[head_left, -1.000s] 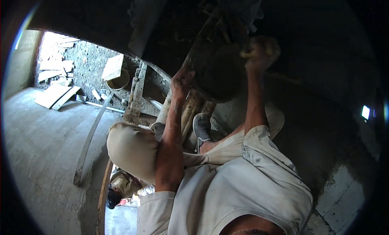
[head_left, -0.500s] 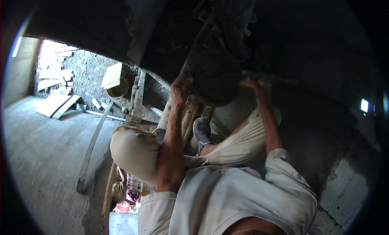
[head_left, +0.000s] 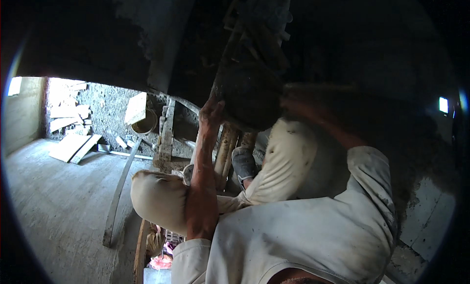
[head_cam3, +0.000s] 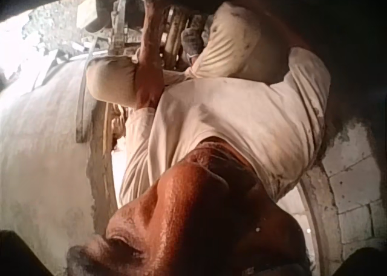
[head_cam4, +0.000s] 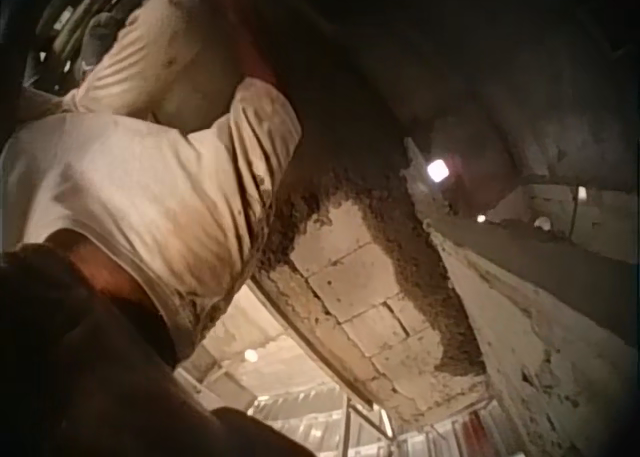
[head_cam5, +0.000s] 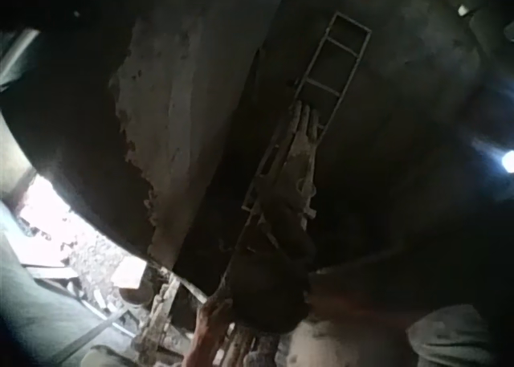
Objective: The person applies and smooths mortar onto a wall joint using a trowel, then positions and presses a wooden board against the seam by hand.
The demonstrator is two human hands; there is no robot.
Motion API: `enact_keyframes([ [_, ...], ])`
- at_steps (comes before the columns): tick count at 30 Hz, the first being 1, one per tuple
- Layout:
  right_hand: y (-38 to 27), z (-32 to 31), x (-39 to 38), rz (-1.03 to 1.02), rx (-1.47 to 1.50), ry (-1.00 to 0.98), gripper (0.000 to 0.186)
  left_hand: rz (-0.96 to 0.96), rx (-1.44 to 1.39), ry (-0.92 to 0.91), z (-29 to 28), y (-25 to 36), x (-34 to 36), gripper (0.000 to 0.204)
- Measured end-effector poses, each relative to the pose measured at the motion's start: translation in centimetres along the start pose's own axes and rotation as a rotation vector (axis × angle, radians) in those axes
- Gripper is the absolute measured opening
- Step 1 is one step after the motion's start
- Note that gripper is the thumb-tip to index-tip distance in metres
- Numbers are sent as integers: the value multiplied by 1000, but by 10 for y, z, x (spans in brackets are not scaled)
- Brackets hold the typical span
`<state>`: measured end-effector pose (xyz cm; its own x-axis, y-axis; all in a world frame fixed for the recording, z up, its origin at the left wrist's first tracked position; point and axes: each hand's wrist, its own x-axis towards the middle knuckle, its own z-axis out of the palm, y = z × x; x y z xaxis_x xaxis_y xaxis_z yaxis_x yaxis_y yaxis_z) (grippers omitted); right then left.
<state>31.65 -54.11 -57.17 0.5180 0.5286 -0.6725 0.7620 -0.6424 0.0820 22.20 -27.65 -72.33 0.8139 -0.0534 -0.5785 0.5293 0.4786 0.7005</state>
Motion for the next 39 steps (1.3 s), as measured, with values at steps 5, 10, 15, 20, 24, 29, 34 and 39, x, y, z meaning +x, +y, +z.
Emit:
enact_keyframes([
  [5, 11, -18, -68, 356, 242, 125, 35, 74, 27, -41, 32, 7, -11, 59],
  [10, -13, 12, -51, 649, 590, -68, 36, 27, 207, -42, 39, 21, -15, 54],
  [15, -42, 139, 10, 467, 1157, 73, 38, 118, 96, -61, 38, 16, -16, 58],
  [20, -49, 217, 7, 131, 1415, 400, 41, 104, 62, -4, 33, 0, -6, 58],
  [24, -84, 140, -9, 471, 1310, 456, 40, 91, 157, 67, 12, -8, 0, 56],
  [29, -74, 151, -17, 474, 1363, 471, 39, 43, 102, 76, 20, 25, -2, 49],
  [34, -101, 88, -11, 536, 1762, 431, 47, 77, -23, 272, 7, 48, -35, 50],
  [39, -82, -15, -59, 643, 1637, 211, 34, 704, 476, 582, 24, 193, -152, 39],
])
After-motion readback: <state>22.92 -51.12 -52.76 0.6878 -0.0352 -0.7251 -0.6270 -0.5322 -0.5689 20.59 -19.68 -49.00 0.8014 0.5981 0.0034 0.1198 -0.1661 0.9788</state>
